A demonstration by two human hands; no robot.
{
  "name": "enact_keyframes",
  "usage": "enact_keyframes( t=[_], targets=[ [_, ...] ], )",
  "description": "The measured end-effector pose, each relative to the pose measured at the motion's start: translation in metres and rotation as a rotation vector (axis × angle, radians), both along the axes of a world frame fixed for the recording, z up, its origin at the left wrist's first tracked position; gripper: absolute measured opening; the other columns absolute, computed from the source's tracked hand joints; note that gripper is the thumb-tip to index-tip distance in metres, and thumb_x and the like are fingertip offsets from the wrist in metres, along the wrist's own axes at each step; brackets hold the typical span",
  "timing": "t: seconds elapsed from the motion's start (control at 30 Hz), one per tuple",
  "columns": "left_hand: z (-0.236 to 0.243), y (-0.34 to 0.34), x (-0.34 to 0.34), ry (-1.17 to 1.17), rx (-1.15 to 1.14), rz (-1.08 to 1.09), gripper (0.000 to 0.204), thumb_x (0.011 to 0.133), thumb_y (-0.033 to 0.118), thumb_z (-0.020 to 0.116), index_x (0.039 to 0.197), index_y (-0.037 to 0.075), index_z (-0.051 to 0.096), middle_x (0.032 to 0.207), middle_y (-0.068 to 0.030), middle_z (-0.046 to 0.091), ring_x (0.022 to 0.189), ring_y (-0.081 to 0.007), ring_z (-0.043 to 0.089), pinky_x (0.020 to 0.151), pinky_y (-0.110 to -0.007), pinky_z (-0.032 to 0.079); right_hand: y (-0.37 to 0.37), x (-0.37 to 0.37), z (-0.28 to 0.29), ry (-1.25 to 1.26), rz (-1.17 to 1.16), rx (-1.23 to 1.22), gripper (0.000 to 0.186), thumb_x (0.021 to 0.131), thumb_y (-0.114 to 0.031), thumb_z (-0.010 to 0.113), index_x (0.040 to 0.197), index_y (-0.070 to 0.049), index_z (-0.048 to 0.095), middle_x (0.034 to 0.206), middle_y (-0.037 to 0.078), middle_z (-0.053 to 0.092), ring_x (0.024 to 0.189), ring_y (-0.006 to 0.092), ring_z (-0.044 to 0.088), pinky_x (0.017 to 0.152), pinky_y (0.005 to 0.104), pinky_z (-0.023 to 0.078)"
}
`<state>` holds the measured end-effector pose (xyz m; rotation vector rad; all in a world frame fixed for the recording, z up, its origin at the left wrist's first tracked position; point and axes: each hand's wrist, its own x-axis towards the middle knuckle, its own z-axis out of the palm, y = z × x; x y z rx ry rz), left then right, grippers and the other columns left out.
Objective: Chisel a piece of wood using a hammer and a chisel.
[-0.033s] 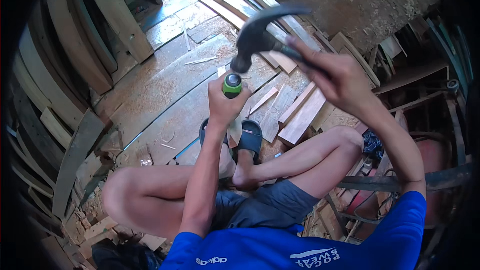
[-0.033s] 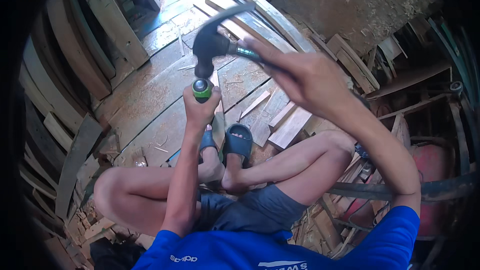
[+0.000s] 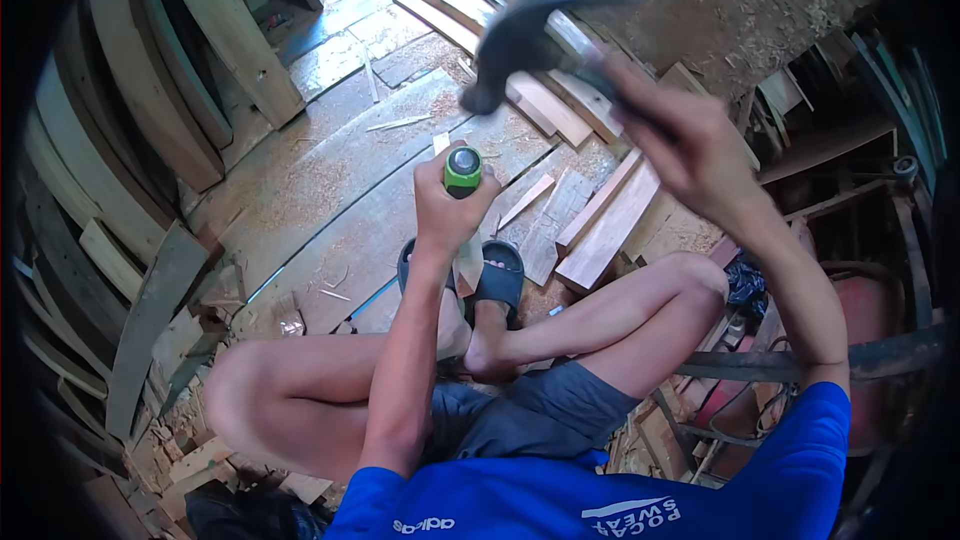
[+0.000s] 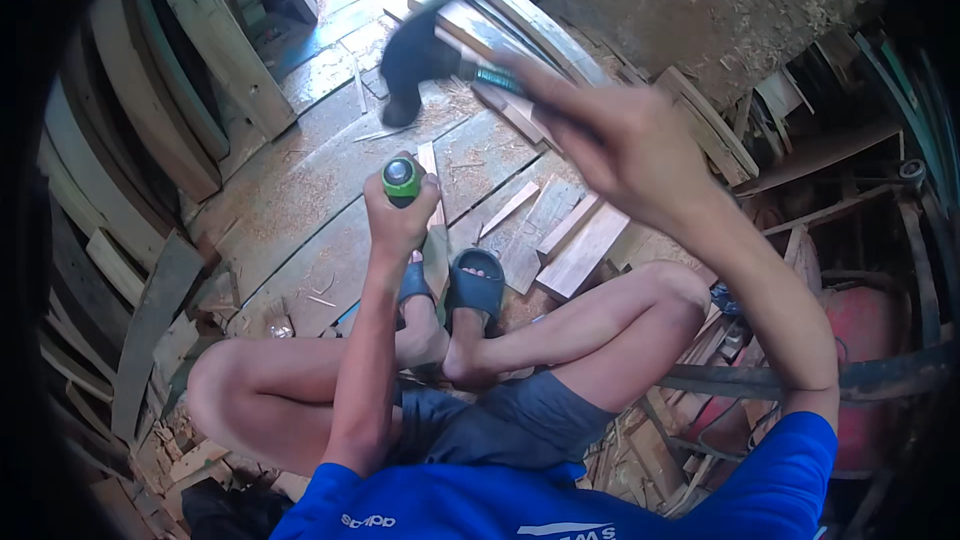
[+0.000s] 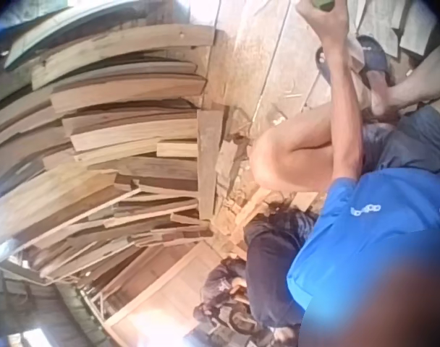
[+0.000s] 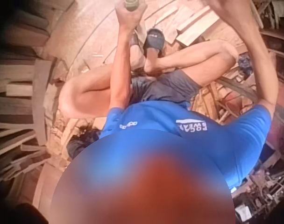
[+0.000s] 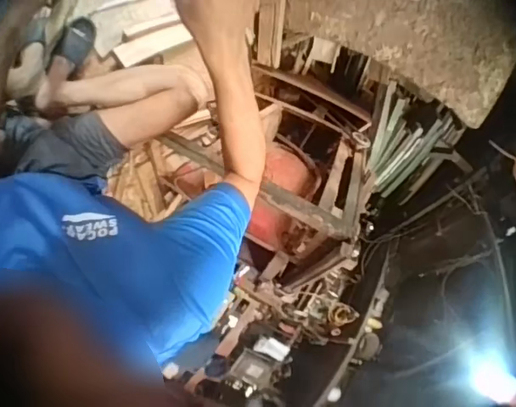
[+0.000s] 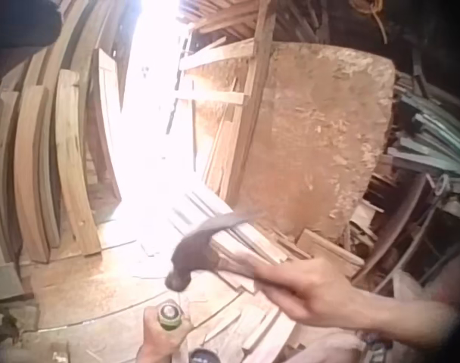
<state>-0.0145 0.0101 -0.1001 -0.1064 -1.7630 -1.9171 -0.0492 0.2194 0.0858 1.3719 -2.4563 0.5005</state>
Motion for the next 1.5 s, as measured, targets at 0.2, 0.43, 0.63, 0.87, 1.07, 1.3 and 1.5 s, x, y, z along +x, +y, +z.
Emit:
enact_keyframes(
  t=[0.2,0.43,0.63,0.87,1.07,1.3,1.5],
  targets=[
    [-0.007,0.004,0.001,-0.023,-0.046,-0.016,0.015,0.076,0.005,0.068,0.069,0.002,0.056,0.059,0.0008,0.053,0.057,-0.0047,0.048,0.053,-0.025,0.040,0.003,0.004,-0.005,-0.018,0.027,-0.130,0.051,0.089,-0.004,0.063,0.139,-0.009,0.053,0.092,0.015,0.071,0.083,0.0191,0.071,0.076,0.0293,0.054],
    [-0.012,0.004,0.002,-0.035,-0.028,-0.011,0.020,0.082,0.005,0.066,0.068,0.007,0.052,0.061,0.0054,0.049,0.055,-0.0039,0.046,0.051,-0.024,0.036,-0.006,0.005,0.001,-0.095,0.031,-0.561,0.046,0.090,-0.001,0.060,0.136,-0.005,0.056,0.092,0.014,0.071,0.085,0.0196,0.072,0.076,0.0302,0.055],
    [-0.012,0.001,-0.001,-0.024,-0.046,0.035,0.014,0.083,0.009,0.069,0.075,0.003,0.059,0.063,0.0031,0.054,0.057,-0.0054,0.049,0.052,-0.025,0.039,-0.011,0.010,-0.003,-0.105,-0.069,0.113,0.050,0.088,0.000,0.063,0.137,-0.003,0.055,0.095,0.019,0.071,0.072,0.0260,0.067,0.070,0.0351,0.052],
    [-0.022,-0.003,0.005,-0.131,-0.077,0.058,0.014,0.083,0.007,0.067,0.075,0.004,0.057,0.068,0.0026,0.055,0.063,-0.0064,0.051,0.058,-0.026,0.042,-0.011,0.008,-0.019,-0.078,0.006,0.294,0.055,0.089,-0.004,0.064,0.142,-0.015,0.052,0.072,0.015,0.061,0.062,0.0279,0.062,0.059,0.0375,0.047],
    [-0.023,-0.003,0.004,-0.158,-0.051,0.067,0.015,0.079,0.010,0.069,0.075,0.001,0.058,0.062,-0.0027,0.055,0.058,-0.0089,0.050,0.056,-0.029,0.043,-0.010,0.012,-0.015,-0.068,-0.030,-0.289,0.056,0.089,0.000,0.061,0.142,-0.015,0.052,0.085,0.018,0.065,0.068,0.0292,0.066,0.068,0.0378,0.051],
    [-0.028,-0.005,0.005,-0.144,-0.092,0.093,0.017,0.078,0.011,0.069,0.077,0.001,0.055,0.064,-0.0035,0.053,0.060,-0.0100,0.049,0.057,-0.030,0.043,-0.002,0.013,-0.026,-0.302,-0.229,-0.009,0.059,0.088,0.001,0.059,0.145,-0.010,0.047,0.105,0.020,0.068,0.084,0.0219,0.070,0.079,0.0374,0.053],
    [-0.032,-0.003,0.003,-0.115,-0.178,0.135,0.021,0.071,0.007,0.070,0.089,0.002,0.060,0.083,-0.0112,0.057,0.081,-0.0288,0.053,0.079,-0.040,0.043,-0.007,0.019,-0.028,-0.287,-0.116,0.045,0.055,0.089,-0.002,0.059,0.141,-0.017,0.052,0.090,0.018,0.069,0.074,0.0324,0.068,0.069,0.0348,0.053]
  ],
)
